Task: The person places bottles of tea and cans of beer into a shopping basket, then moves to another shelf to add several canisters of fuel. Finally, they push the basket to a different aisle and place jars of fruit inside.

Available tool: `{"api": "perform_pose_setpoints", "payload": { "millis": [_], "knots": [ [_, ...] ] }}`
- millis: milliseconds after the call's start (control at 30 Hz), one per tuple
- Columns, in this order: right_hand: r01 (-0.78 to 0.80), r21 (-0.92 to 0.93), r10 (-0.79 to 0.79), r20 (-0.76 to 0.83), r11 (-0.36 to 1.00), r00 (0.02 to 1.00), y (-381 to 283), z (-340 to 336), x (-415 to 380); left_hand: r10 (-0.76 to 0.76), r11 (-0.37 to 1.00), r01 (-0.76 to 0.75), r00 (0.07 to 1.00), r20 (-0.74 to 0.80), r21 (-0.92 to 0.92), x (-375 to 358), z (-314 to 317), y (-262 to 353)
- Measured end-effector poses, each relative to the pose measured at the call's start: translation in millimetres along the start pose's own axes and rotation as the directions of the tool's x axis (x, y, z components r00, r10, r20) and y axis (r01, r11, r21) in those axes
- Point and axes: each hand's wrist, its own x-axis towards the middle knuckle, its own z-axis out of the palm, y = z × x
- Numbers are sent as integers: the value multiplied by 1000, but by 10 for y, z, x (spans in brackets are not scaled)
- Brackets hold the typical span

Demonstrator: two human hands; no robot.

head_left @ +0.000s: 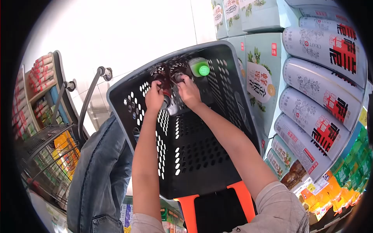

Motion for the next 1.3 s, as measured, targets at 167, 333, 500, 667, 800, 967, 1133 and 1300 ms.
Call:
{"api": "perform_pose_setpoints", "payload": {
  "millis": [167, 333, 500, 667, 800, 967, 1133, 1300],
  "knots": [
    [-374, 259, 301, 280, 890, 912, -25, -363, -142, -221, 965, 235, 967, 130, -113, 95, -157, 215],
    [-300, 330, 249, 189, 895, 950, 128, -376, -523, -128, 992, 125, 989, -74, -35, -46, -263, 402],
    [-431, 157, 362, 337, 889, 869, -15, -717, -1030, -140, 981, 112, 973, -185, -156, -419, -325, 542],
    [-446, 106, 392, 328, 889, 860, -96, -1070, -1474, -123, 832, -66, 946, -300, -550, -752, -448, 645],
    [-484, 126, 430, 306, 866, 849, -216, -1250, -1551, -336, 559, 49, 926, -172, -827, -1065, -730, 953],
    [-707, 144, 646, 313, 692, 696, -26, -981, -1638, -194, 713, 119, 981, -31, -691, -1222, -642, 1187],
    [-656, 215, 577, 332, 724, 746, 350, -673, -1538, -20, 805, 63, 997, 79, -590, -1226, -204, 1099],
    [-647, 170, 577, 326, 743, 748, 582, -479, -1551, 95, 814, 5, 985, 142, -581, -1045, 470, 804]
  ]
}}
